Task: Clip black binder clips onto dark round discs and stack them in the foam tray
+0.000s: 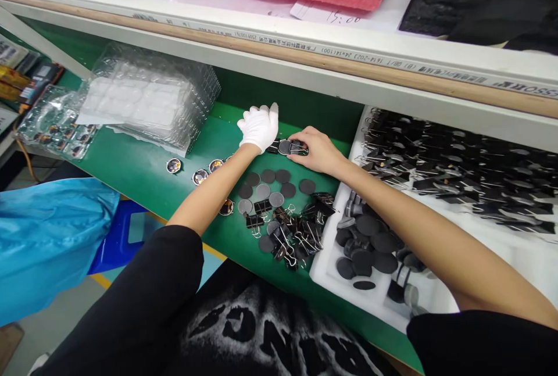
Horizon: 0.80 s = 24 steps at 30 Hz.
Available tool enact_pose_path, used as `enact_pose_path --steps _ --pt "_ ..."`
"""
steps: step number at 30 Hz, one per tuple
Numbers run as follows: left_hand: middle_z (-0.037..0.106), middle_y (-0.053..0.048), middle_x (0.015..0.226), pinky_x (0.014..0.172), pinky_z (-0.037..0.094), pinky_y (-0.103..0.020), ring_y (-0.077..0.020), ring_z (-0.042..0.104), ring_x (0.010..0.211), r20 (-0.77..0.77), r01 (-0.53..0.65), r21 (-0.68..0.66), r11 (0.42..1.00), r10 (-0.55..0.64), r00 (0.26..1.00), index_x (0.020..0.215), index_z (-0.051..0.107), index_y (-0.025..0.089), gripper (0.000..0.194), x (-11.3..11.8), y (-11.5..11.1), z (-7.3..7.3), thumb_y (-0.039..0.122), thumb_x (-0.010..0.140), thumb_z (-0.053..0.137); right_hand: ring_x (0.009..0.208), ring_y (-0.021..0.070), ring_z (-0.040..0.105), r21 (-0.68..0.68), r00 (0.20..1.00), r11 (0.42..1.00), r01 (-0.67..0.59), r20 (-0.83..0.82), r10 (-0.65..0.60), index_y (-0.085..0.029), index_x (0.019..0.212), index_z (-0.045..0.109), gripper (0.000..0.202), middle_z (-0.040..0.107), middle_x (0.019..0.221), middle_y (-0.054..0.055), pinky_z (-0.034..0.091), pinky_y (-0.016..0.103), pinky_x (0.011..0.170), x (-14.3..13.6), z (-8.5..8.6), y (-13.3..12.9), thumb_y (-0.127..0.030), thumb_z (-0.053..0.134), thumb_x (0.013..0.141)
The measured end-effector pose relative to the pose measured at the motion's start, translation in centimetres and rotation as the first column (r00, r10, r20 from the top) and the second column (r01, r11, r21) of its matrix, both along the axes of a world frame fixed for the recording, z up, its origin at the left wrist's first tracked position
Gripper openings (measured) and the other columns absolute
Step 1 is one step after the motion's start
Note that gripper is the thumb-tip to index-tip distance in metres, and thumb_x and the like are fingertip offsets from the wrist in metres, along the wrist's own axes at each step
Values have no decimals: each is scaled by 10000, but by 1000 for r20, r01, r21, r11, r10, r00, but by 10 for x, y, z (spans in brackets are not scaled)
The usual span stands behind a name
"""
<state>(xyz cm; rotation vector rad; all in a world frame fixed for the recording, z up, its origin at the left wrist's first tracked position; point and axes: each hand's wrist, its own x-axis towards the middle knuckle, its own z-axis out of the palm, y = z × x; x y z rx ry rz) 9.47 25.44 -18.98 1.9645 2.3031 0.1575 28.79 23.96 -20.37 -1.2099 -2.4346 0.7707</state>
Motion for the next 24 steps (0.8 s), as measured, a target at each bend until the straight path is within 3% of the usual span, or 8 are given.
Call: enact_pose_path --steps 13,24 --pt "534 -155 1411 988 393 -550 -378 465 1217 -8 8 18 1000 -8 1000 1547 424 324 548 -1 -4 -1 315 1035 230 936 260 609 31 997 996 -80 25 80 -193 1245 696 438 594 1109 107 497 370 841 -4 6 3 -323 718 827" --pt "527 -160 1423 1003 395 -562 -374 469 1246 19 -10 -3 1000 10 1000 1547 425 340 546 -2 0 -4 317 1033 243 970 270 609 8 997 998 -69 24 68 -206 1241 692 425 589 1124 106 498 371 840 -7 5 2 -332 712 835"
